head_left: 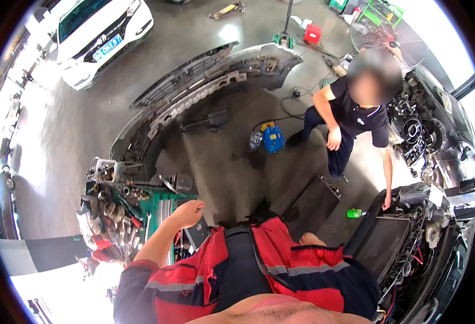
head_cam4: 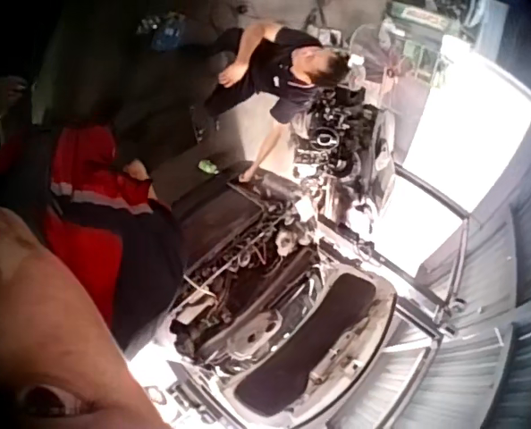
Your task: The person handles various small mechanical components from a tray, including a spring and a rubber seal, and fits them onto a larger assembly.
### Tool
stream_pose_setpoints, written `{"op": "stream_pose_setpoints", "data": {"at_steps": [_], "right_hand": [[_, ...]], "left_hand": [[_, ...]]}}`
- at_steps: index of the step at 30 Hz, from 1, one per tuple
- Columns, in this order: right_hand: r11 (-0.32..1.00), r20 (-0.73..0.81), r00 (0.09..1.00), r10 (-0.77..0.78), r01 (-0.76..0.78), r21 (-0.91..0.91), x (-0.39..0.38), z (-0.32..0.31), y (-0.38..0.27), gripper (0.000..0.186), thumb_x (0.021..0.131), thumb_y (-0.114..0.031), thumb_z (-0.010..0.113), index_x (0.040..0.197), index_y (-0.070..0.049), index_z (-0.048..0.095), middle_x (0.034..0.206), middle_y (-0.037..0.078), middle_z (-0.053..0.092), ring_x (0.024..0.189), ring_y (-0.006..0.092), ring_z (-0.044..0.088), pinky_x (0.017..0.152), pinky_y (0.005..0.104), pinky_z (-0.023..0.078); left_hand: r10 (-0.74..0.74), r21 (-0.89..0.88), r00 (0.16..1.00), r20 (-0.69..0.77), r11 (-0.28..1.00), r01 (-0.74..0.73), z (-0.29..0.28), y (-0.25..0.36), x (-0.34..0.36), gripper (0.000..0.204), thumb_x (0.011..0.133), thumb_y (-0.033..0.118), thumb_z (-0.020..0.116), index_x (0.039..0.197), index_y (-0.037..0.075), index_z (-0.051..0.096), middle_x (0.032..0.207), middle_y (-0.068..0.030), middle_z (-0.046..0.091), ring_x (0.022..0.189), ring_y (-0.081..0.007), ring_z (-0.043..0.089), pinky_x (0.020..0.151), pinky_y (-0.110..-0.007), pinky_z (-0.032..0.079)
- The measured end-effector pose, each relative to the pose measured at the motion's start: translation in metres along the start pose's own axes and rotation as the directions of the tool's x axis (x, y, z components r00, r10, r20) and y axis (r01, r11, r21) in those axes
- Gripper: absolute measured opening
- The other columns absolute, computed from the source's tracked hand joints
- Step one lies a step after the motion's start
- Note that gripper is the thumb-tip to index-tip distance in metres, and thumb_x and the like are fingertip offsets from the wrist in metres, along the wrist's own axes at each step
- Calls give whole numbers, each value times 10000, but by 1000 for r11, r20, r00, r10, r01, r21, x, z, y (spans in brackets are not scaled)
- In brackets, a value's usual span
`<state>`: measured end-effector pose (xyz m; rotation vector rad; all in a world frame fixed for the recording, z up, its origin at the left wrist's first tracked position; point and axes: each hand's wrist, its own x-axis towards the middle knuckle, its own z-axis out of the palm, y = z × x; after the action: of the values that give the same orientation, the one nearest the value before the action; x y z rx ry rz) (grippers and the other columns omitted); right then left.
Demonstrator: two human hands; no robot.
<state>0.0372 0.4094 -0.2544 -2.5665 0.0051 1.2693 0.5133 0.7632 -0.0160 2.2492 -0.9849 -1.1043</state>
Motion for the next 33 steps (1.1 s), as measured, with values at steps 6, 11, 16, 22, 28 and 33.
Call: {"op": "stream_pose_setpoints", "data": {"at_steps": [6,11,16,22,28,33], "right_hand": [[920,49,979,197,-202,335,3,-50,15,282,826,-204,516,791,-24,730,907,216,688,881,375,657,803,451,516],[949,-72,980,187,-161,271,43,-110,73,239,794,-180,543,783,-34,732,926,213,689,892,369,654,808,441,514],[977,-333,934,132,-179,-116,54,-233,127,235,776,-179,563,827,-25,733,945,211,685,879,341,664,773,445,524],[581,-250,771,586,-185,793,89,-335,155,320,906,-249,493,1006,18,639,1053,277,639,1043,406,613,902,428,478],[830,-234,878,417,-263,491,135,-329,154,269,853,-99,464,812,47,686,932,212,683,994,361,638,855,432,507],[937,-174,952,251,-195,289,160,-332,150,239,846,-106,494,846,-24,719,872,167,689,961,320,647,845,385,522]], "left_hand": [[83,128,994,77,988,-92,0,25,50,367,868,207,500,1162,15,607,1166,-210,630,1124,-369,576,951,-427,462],[-108,525,943,316,847,-80,6,46,72,357,854,218,533,1164,63,620,1109,-217,650,1041,-407,614,897,-479,487],[65,311,995,71,947,-84,-10,78,98,271,813,143,507,1037,52,628,1013,-211,662,972,-410,617,824,-482,496],[-150,376,962,227,925,55,-56,63,147,361,862,161,504,1198,58,588,1124,-190,629,1071,-376,588,914,-459,473],[-100,386,979,176,922,25,-123,21,214,353,871,207,543,1192,64,577,1151,-182,616,1077,-377,585,910,-472,473],[-71,491,973,218,870,-47,-215,17,296,336,881,220,525,1173,68,587,1129,-180,621,1069,-368,593,902,-463,481]]}}
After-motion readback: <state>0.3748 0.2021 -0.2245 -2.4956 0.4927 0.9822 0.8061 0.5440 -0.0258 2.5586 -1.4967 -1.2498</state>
